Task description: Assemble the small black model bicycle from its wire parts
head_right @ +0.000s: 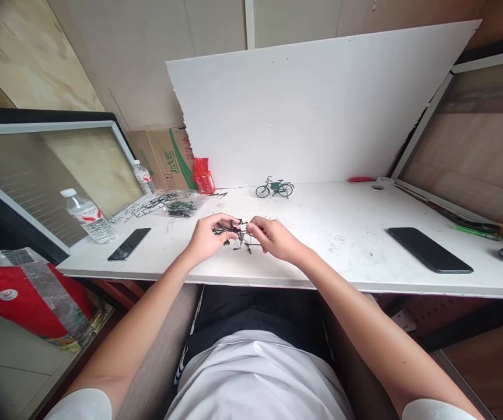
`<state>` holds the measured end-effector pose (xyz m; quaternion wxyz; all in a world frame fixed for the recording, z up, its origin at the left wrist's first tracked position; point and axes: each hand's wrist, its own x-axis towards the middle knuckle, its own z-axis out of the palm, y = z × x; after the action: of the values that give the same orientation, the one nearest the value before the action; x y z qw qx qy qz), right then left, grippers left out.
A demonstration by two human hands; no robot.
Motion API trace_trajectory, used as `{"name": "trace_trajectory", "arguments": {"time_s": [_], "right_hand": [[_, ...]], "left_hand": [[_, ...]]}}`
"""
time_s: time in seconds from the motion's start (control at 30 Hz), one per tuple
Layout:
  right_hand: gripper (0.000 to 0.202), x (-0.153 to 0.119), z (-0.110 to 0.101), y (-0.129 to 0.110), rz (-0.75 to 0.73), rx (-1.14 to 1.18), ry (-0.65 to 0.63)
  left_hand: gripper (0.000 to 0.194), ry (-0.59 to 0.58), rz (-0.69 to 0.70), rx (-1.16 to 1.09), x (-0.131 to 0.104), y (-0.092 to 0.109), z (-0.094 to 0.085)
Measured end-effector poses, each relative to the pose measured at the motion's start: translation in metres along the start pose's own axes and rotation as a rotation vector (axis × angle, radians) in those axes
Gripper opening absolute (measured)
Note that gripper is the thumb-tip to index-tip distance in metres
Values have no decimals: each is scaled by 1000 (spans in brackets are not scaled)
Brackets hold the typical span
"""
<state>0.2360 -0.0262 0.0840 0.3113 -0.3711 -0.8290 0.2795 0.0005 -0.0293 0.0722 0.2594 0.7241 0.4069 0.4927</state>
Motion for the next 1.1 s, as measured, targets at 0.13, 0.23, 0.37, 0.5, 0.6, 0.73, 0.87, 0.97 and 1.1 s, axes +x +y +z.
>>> {"name": "trace_trajectory", "arguments": {"time_s": [0.13, 0.23, 0.37, 0.5, 0.6, 0.73, 0.87, 0.97, 1.1], "right_hand": [[38, 0, 4, 5, -25, 84, -29], [34, 1, 3, 10, -32, 95, -58], [34, 1, 2, 13, -45, 128, -77], [37, 1, 1, 14, -17, 99, -101], [38, 0, 0, 14, -17, 69, -104], [40, 1, -1, 15, -3, 57, -121], [42, 2, 0, 17, 11, 19, -128], [44, 2, 1, 18, 17, 0, -125], [45, 1, 1, 18, 26, 23, -124]], "left_hand": [[31, -14, -1, 30, 0, -3, -1], [31, -25, -5, 29, 0, -4, -1], [31, -27, -11, 55, 0, -2, -1], [31, -27, -18, 72, 1, -1, -1], [31, -29, -26, 70, 1, -2, -1], [31, -32, -41, 63, 1, -4, 0], [30, -37, -41, 71, 0, -4, 1], [30, -33, -30, 76, 0, -4, 1], [30, -31, -13, 96, -1, -4, 2]]}}
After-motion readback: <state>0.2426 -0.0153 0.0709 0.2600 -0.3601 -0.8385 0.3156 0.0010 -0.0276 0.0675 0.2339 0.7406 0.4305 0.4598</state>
